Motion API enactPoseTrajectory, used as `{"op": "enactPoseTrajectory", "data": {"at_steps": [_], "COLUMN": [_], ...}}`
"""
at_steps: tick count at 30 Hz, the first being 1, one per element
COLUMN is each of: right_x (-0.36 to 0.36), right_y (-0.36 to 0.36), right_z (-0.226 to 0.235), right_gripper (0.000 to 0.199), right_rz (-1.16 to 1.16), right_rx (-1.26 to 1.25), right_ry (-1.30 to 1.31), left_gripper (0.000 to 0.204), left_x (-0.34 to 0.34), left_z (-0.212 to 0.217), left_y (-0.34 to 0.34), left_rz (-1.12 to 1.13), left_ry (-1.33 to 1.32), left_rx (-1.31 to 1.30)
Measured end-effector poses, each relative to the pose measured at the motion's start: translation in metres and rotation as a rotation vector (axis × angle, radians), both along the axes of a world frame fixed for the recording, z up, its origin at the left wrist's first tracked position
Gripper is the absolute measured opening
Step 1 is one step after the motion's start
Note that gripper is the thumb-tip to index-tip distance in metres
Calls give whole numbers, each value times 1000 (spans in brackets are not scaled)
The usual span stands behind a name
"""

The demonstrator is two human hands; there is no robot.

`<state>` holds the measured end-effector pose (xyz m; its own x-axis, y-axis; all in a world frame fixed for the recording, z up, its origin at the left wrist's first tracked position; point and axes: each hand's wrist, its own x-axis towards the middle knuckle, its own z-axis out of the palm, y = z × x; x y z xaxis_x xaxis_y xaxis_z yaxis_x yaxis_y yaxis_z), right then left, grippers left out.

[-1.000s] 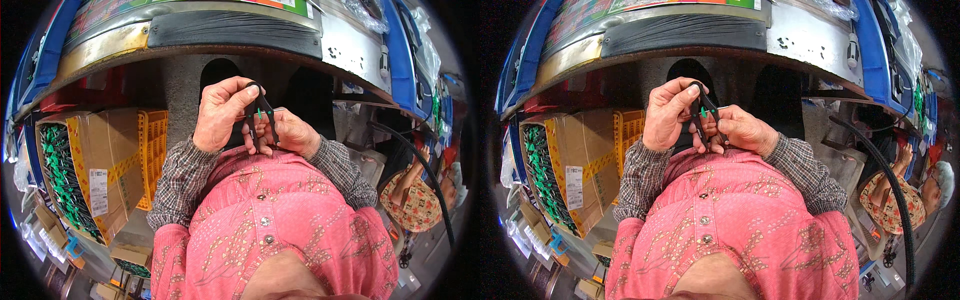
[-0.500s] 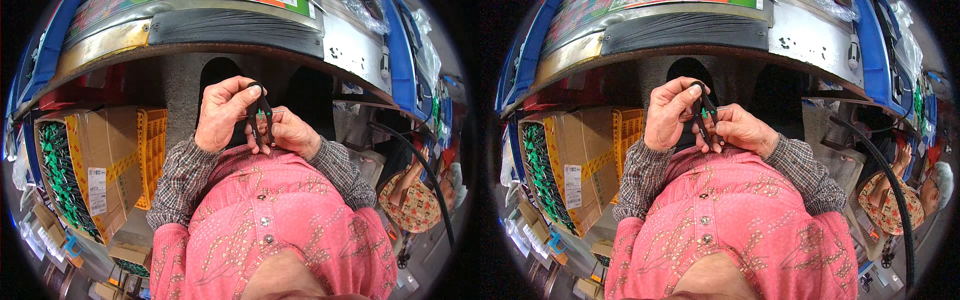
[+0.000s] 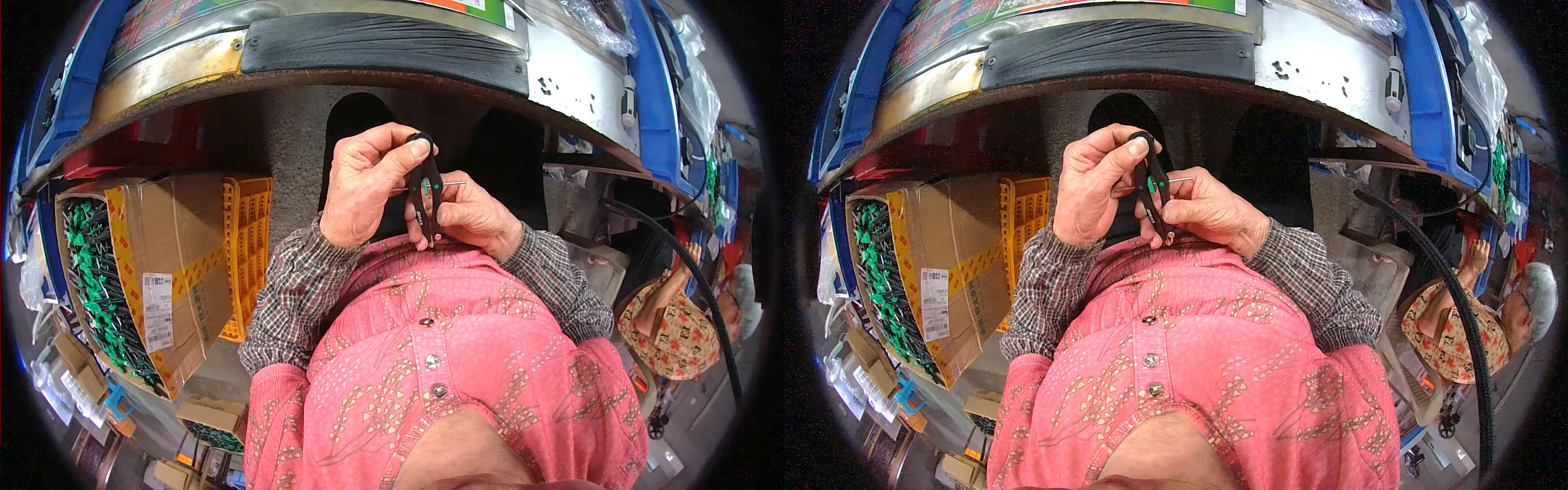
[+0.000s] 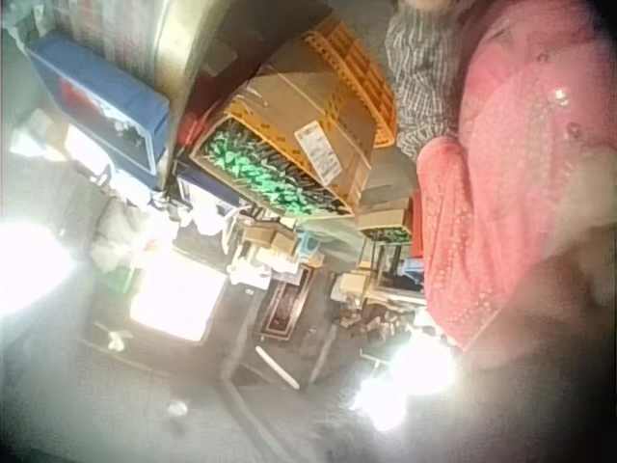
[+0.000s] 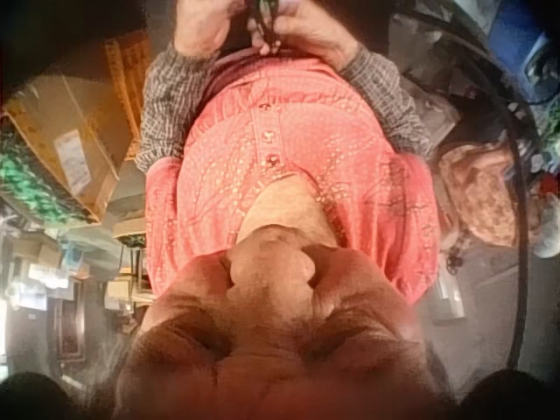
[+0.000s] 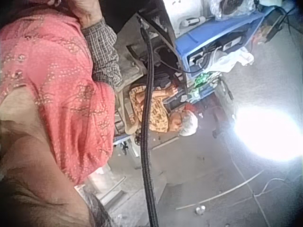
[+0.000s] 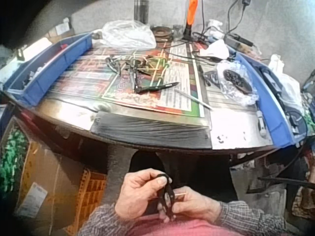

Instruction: The person assembles small plastic components with green inserts by hand at a workbench.

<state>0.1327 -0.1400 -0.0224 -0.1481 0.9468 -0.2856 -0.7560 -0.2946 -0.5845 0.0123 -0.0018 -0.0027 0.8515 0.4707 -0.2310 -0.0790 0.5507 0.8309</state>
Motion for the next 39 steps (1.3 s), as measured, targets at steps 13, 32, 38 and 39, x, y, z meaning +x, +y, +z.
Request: {"op": "enactPoseTrajectory", "data": {"at_steps": [13,32,38,39], "right_x": [4,4,0,0], "right_y": [2,4,3,3], "right_z": [8,7,0,-2], "right_gripper": [38,36,46,46], "right_rz": [21,8,-6,-4], "right_rx": [-36,-17,-81,-81], "right_ry": [-47,-307,-170,-169], "left_gripper": [15,17,19,19], "left_x": [0,-4,-3,-3], "left_z": [3,0,4,3], "left_y": [0,3,2,1], "left_rz": [10,53,-11,4], "left_ry": [-10,53,48,45], "left_rx": [-12,46,-39,-48]}}
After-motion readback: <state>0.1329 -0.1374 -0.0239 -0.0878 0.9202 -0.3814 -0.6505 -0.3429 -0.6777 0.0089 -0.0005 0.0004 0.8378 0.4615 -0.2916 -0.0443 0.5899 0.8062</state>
